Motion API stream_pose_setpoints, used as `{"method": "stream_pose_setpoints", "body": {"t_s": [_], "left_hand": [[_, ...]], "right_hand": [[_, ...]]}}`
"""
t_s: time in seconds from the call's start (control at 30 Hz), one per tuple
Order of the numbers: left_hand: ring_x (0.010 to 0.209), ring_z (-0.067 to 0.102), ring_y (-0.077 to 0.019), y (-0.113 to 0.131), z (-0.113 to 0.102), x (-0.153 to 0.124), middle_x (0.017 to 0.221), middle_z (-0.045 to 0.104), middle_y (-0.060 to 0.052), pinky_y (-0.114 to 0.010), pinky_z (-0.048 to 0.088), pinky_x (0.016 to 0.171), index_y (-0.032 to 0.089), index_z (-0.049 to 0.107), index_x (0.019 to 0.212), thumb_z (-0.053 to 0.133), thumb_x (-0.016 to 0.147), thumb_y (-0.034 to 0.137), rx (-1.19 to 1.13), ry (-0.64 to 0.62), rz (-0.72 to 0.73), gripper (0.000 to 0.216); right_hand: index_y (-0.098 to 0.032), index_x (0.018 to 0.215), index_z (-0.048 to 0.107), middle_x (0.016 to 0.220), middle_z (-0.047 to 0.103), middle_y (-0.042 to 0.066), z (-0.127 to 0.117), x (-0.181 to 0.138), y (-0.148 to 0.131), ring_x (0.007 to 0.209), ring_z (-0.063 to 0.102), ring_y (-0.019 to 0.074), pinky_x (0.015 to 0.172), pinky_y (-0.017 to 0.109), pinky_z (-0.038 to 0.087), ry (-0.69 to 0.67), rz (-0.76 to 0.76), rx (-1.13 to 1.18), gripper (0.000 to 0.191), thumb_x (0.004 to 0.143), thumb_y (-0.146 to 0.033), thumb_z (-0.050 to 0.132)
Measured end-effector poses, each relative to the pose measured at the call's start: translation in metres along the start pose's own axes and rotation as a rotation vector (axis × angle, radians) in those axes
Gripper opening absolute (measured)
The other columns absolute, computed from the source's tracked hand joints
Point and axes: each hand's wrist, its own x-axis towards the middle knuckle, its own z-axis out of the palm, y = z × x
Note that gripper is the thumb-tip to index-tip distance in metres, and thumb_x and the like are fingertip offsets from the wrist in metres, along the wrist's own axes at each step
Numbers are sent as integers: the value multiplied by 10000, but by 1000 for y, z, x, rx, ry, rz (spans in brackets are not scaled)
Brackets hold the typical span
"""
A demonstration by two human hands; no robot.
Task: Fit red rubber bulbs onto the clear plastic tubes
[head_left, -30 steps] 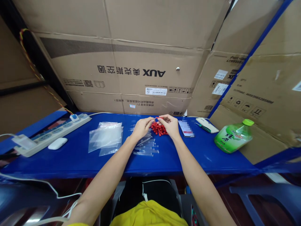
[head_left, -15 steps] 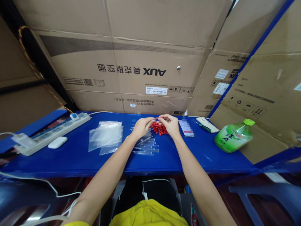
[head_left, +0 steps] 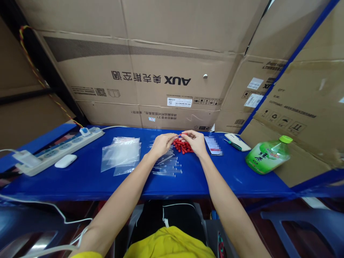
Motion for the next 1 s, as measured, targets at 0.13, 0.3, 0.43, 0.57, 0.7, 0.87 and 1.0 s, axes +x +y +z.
{"method": "stream_pose_setpoints", "body": {"t_s": [0.13,0.3,0.43,0.57,0.7,0.87,1.0], "left_hand": [[1009,697,-233,1,-1,-1,1110,753,-68,-313,484,827,214,727,1089,390,1045,379,31,-21,27,378],[970,689,-214,0,-4,-1,1069,748,-68,-301,467,796,206,722,1104,397,1049,368,69,11,34,367],[905,681,-196,0,-8,-1,979,741,-52,-287,443,734,242,728,1147,434,1038,394,134,37,18,349],[864,670,-181,3,-9,0,997,740,-38,-282,435,715,257,733,1121,465,1023,429,139,60,-5,333],[890,672,-197,2,-12,0,1030,747,-43,-287,441,739,254,719,1127,452,1019,463,97,61,-66,356],[877,663,-211,-7,-12,2,967,742,-43,-284,429,729,243,733,1050,440,1017,459,-83,60,-129,366],[561,505,-131,-9,-3,5,631,579,-4,-248,359,555,176,732,918,513,976,490,-497,162,-282,387]], "right_hand": [[-189,878,754,778,776,57,0,-1,0,740,761,245,764,389,645,-15,9,-15,371,672,-483,849],[-193,889,751,792,776,53,0,-1,-3,768,762,251,793,401,640,-43,3,-30,357,678,-466,844],[-202,915,746,819,776,45,-4,0,-2,790,760,251,848,413,627,-49,-29,-70,361,675,-450,851],[-197,951,745,834,774,52,-9,2,2,745,752,240,802,400,631,-78,4,-85,382,695,-466,838],[-189,934,743,790,765,48,-11,3,0,714,746,222,761,371,627,-59,13,-66,381,698,-473,838],[-189,976,727,852,776,50,-14,5,-5,782,762,213,781,353,624,13,-8,-8,406,717,-485,826],[-191,1001,717,909,776,54,-15,5,-6,822,769,218,766,337,624,49,-18,35,438,702,-487,839]]}}
